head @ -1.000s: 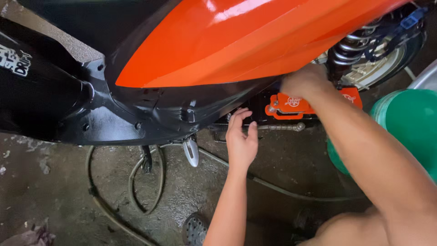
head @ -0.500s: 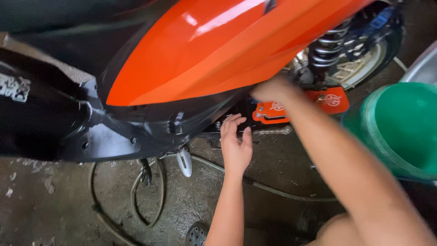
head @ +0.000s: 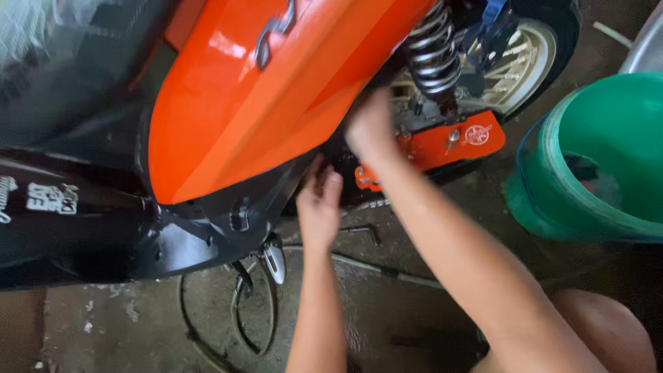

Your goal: The person scrubs the rear wheel, chain, and body panels of a motorcycle with a cloth and soapy water from a bucket, then rinses the seat and body with a hose.

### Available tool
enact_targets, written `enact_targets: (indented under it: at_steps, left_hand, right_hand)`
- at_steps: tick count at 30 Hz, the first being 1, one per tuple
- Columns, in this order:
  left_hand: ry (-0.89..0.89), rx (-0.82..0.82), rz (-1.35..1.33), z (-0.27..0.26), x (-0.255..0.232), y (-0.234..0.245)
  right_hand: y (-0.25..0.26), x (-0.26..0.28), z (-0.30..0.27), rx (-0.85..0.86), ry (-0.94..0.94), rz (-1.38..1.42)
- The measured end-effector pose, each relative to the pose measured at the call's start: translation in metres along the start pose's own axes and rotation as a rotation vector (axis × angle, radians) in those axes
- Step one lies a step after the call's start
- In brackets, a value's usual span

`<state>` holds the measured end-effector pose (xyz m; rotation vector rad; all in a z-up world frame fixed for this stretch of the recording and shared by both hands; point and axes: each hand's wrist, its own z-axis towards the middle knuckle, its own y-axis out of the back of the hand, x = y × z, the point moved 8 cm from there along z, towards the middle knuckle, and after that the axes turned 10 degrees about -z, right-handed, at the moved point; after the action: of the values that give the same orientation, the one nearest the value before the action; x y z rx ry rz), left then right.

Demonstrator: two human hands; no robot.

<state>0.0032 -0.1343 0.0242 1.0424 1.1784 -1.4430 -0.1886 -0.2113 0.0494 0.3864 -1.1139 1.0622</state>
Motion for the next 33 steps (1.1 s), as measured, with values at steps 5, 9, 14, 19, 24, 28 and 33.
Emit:
enact_targets:
  at_steps: [5, 9, 14, 19, 24, 28, 33]
  left_hand:
    - [-0.010, -0.086, 0.114, 0.029, -0.017, 0.006]
    - [-0.073, 0.083, 0.347, 0.025, -0.033, -0.011]
    - [-0.094, 0.096, 0.328, 0.017, -0.026, -0.012]
    - [-0.032, 0.129, 0.356, 0.021, 0.004, -0.014]
    - [0.290, -0.104, 0.233, 0.016, 0.049, 0.022]
    - [0.150, 0.064, 0.294, 0.017, 0.042, 0.004]
    - [0.092, 0.179, 0.173, 0.001, 0.028, -0.008]
  right_hand:
    - [-0.020, -0.053, -0.012, 0.188, -0.393, -0.508]
    - [-0.035, -0.047, -0.017, -0.013, -0.474, 0.064]
    - [-0.059, -0.042, -0.008, -0.078, -0.222, 0.183]
    - [-0.062, -0.085, -0.003, 0.077, -0.644, -0.069]
    - [-0.079, -0.067, -0.051, -0.193, -0.413, 0.286]
    - [-0.078, -0.072, -0.004, 0.013, -0.387, -0.239]
    - [-0.050, -0.033, 0.009, 0.007, -0.141, 0.016]
